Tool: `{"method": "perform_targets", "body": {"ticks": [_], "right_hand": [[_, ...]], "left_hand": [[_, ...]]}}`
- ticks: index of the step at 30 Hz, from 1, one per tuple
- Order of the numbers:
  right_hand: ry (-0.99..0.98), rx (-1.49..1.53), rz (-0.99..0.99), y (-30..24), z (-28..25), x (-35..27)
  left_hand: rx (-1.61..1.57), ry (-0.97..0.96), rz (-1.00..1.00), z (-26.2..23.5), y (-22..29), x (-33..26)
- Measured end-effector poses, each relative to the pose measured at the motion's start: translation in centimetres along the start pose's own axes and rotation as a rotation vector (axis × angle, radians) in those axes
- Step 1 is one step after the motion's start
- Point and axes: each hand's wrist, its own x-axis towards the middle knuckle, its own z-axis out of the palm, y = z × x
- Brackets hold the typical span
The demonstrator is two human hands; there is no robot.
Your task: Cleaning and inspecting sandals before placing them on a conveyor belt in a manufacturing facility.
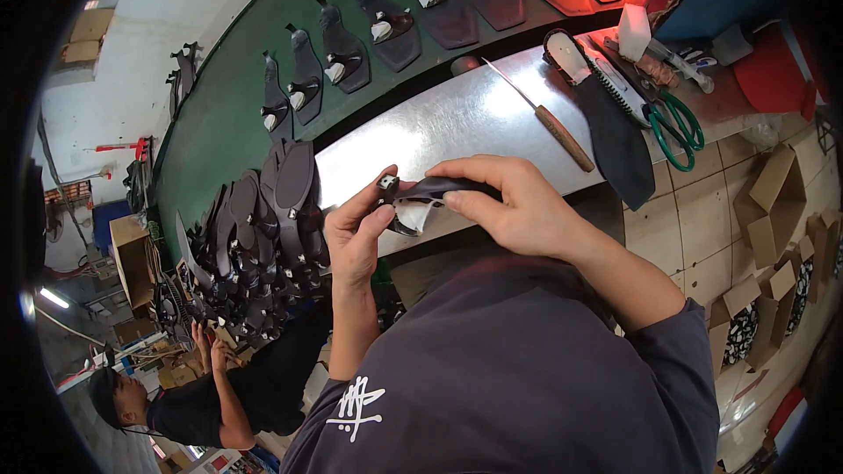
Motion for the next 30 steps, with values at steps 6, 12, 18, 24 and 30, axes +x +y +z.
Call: {"method": "perform_targets", "body": {"ticks": [6, 12, 18, 24, 30], "right_hand": [[-0.08, 0.342, 0.264, 1.6, -0.7, 0.6], [-0.155, 0.513, 0.423, 2.6, -1.8, 0.7], [-0.169, 0.639, 0.464, 3.2, -1.7, 0.8], [-0.168, 0.589, 0.441, 3.2, -1.7, 0.6], [-0.106, 0.515, 0.393, 2.4, -0.4, 0.5]], "left_hand": [[0.084, 0.041, -0.056, 0.3, 0.2, -0.3], [0.003, -0.002, -0.151, 0.3, 1.1, -0.2], [-0.054, -0.042, -0.246, 0.4, 1.5, 0.1], [0.0, -0.081, -0.26, 0.5, 2.0, 0.3], [0.182, 0.029, -0.173, 1.2, 0.8, -0.2]]}}
